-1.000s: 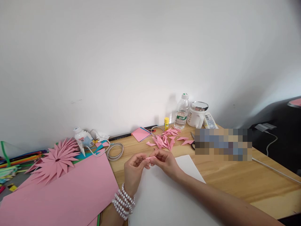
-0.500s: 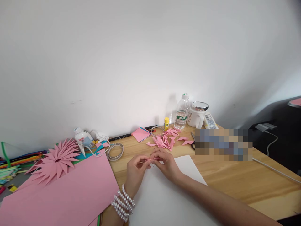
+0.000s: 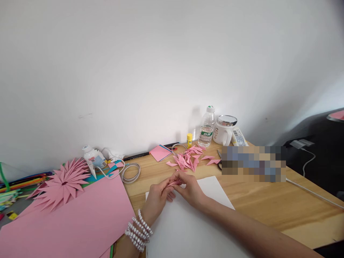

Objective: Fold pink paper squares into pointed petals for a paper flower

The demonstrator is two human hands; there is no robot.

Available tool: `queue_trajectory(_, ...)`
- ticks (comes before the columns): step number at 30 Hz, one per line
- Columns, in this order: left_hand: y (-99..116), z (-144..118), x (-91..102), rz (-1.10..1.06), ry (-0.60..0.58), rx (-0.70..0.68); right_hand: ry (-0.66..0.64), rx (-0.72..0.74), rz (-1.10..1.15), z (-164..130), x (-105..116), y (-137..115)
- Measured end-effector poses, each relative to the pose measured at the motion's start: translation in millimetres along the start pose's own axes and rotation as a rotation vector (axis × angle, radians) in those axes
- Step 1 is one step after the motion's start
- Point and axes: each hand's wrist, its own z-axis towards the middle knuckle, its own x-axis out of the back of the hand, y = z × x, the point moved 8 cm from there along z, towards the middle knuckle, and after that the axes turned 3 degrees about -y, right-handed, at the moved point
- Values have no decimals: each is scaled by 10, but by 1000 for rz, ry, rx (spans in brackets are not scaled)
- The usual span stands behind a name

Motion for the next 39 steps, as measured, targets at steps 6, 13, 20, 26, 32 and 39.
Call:
queue_trajectory(6,-106,11,38,-53,87,62,15,-126,223,15,-22,142)
queue_trajectory(13,-78,7,85,-177,195,66,19,-240,363,41,-7,260)
queue_trajectory(20,-33,2,44,-264,162,75,35,-205,370,34,7,200)
queue_trajectory(26,-46,6,40,-278,128,84,24,-175,348,41,27,198)
queue_trajectory(32,-101,8,48,-266,130,128,-42,-223,336,42,-36,220)
queue_trajectory(39,-153,-6,-11,-261,83,145,-53,-178,288,32,4,141)
